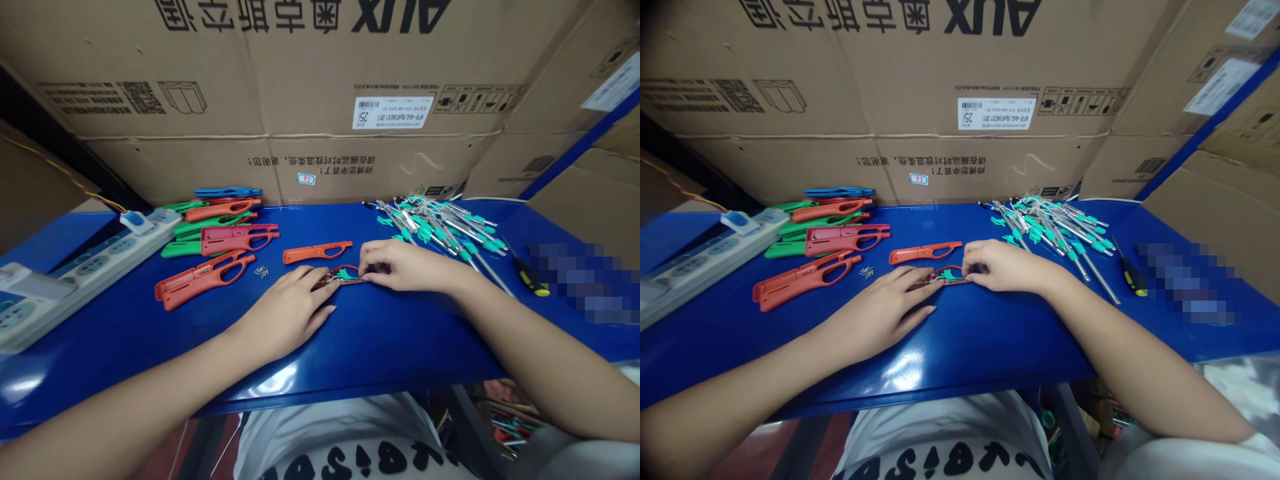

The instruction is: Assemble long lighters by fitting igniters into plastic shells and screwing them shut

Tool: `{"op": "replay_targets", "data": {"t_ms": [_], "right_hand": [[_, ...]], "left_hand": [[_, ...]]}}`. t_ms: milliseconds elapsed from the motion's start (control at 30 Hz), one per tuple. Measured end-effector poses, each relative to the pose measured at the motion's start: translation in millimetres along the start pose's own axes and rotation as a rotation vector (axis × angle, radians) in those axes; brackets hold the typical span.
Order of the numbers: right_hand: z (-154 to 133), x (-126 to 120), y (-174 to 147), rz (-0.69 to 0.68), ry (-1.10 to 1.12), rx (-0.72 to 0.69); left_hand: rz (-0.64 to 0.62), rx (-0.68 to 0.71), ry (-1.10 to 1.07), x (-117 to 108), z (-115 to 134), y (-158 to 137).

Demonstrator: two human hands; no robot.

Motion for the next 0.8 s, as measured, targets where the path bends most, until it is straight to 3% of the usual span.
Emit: {"op": "replay_targets", "data": {"t_ms": [300, 500, 633, 800], "right_hand": [[4, -5, -4, 0.017, 0.01, 0.045], [9, 8, 2, 0.235, -0.152, -0.051], [15, 22, 7, 0.234, -0.265, 0.049], [25, 20, 6, 0.232, -0.197, 0.173]], "left_hand": [[-0.002, 0.005, -0.062, -2, -1, 2], [0.004, 0.003, -0.109, 0, -2, 3], [0.018, -0.002, -0.141, 1, -3, 3], [0.064, -0.011, -0.194, 1, -4, 4]]}}
Point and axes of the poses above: each hand's wrist, its own y-axis towards the middle knuckle, its own x-axis out of the palm, z = x × y, the point moved 2 cm from there along y, towards the middle knuckle, and after that the axes turned 4 degrees about z, right-handed, at the moved point
